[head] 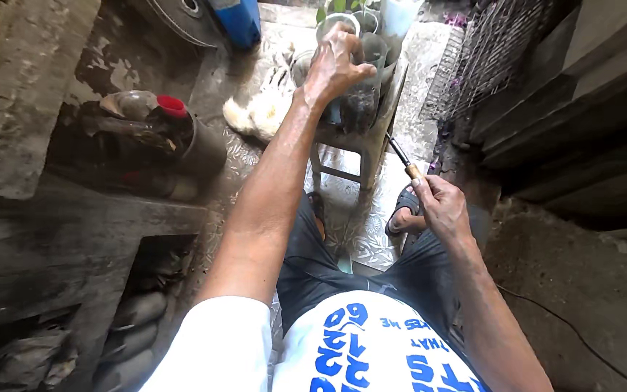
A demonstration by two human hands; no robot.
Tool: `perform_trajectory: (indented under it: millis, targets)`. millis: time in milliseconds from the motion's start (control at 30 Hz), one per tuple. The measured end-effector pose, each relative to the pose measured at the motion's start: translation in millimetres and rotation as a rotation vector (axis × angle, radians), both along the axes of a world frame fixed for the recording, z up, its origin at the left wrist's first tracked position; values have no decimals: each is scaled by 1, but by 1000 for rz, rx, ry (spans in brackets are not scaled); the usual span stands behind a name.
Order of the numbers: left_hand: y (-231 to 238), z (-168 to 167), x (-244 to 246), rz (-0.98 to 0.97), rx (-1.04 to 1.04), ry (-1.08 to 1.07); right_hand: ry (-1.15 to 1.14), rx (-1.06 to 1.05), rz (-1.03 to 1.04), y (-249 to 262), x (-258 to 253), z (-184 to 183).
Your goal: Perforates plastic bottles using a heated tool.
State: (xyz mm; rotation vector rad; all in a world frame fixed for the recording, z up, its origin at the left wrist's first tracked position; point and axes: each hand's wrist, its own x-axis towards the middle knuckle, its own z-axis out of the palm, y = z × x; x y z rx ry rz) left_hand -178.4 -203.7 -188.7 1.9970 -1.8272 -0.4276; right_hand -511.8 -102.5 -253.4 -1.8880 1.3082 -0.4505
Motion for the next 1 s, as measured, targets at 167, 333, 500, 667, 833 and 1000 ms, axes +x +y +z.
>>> perform_trajectory:
  millis: [167, 333, 500, 667, 833, 1000]
  targets:
    - [2, 3, -5, 25, 13, 2, -1, -3, 3, -1, 1, -4]
    - [20, 8, -13, 232, -41, 91, -35, 45, -45, 0, -11, -13]
    - [13, 11, -17, 552, 102, 278, -72, 92, -91, -4, -21, -17]
    - [-8, 16, -18, 575, 321, 333, -77, 141, -124, -9, -24, -20]
    - [16, 12, -23, 522, 262, 303, -97, 165, -107, -11, -23, -27]
    - [53, -3, -40, 425, 120, 138, -118, 169, -99, -8, -30, -26]
